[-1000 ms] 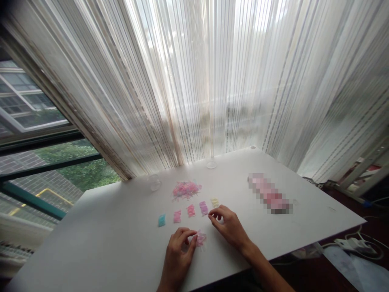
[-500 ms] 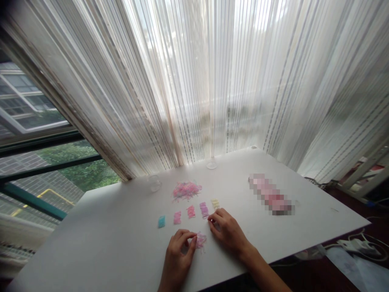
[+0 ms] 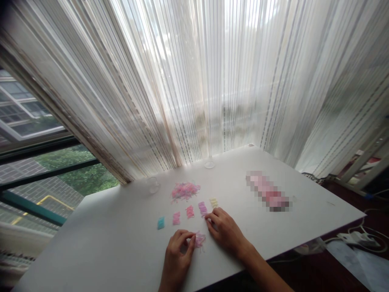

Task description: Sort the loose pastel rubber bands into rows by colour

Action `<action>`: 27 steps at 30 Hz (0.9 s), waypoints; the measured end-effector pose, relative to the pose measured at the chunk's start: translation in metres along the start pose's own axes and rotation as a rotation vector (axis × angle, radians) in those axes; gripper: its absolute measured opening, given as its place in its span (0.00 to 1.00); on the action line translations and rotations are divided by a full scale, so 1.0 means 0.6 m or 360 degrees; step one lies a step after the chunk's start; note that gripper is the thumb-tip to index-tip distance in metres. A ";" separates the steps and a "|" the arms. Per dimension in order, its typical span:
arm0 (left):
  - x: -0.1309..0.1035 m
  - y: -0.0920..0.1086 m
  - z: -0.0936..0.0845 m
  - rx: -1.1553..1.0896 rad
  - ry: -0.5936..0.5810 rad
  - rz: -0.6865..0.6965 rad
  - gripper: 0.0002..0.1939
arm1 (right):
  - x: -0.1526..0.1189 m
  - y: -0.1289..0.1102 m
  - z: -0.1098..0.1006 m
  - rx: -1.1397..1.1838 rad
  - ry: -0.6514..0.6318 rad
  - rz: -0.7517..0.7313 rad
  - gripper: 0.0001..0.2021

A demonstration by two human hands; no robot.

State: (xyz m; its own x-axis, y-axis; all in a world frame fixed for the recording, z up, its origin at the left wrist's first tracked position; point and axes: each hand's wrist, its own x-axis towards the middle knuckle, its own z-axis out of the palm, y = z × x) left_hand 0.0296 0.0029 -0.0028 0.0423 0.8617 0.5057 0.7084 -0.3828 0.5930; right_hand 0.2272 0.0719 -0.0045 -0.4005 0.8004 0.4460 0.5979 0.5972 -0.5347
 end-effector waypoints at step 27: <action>-0.003 0.005 0.002 0.0276 -0.0162 0.0013 0.08 | -0.026 -0.026 -0.004 0.0203 -0.0204 -0.0123 0.09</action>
State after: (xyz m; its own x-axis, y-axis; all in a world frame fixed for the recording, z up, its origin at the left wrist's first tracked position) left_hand 0.0322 0.0004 -0.0026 0.1134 0.8913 0.4390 0.8180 -0.3346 0.4678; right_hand 0.2261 0.0502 -0.0013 -0.5318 0.7470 0.3990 0.4723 0.6526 -0.5925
